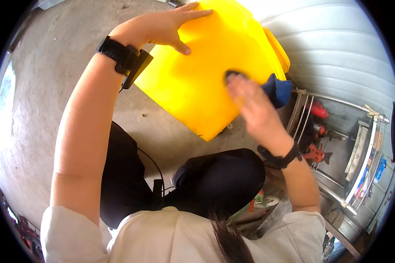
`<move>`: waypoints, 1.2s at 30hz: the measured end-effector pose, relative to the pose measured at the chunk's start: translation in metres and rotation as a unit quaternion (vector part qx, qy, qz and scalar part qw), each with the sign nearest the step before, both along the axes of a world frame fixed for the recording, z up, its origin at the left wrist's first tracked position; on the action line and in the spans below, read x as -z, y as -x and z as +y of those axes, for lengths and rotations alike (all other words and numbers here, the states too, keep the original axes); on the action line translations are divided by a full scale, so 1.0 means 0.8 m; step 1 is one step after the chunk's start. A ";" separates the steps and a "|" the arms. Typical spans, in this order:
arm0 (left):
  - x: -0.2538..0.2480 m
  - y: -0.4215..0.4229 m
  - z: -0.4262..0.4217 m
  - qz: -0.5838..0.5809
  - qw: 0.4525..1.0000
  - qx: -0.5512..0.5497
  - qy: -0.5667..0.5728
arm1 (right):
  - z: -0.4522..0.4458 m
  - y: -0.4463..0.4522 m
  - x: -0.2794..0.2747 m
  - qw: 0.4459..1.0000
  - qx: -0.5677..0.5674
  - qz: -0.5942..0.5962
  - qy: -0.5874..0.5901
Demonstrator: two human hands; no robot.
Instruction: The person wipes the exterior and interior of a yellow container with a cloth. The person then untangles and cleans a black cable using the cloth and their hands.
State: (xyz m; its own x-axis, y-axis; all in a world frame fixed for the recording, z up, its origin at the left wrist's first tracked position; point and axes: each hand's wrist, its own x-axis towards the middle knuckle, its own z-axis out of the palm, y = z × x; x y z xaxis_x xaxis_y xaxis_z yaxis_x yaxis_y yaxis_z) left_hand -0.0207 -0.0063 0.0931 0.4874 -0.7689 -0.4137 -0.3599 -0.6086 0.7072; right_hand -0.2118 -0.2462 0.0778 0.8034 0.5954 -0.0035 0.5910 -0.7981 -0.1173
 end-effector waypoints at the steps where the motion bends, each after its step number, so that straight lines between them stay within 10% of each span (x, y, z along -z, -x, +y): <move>1: 0.005 -0.002 0.000 0.002 1.000 -0.002 0.003 | 0.015 0.006 0.000 0.994 -0.028 0.065 -0.081; 16: 0.042 -0.012 0.004 -0.028 0.999 0.009 0.025 | 0.012 0.019 -0.013 0.987 -0.115 0.108 -0.006; 20: 0.032 -0.011 0.002 -0.024 1.000 0.003 0.014 | -0.036 -0.003 -0.027 0.996 0.026 0.015 0.082; 29: 0.002 0.000 0.006 0.035 0.999 -0.011 0.040 | 0.019 0.042 -0.008 0.963 -0.212 0.158 -0.047; 36: 0.002 0.000 0.002 0.011 1.000 -0.014 0.011 | 0.027 0.004 -0.012 0.964 -0.116 0.178 -0.161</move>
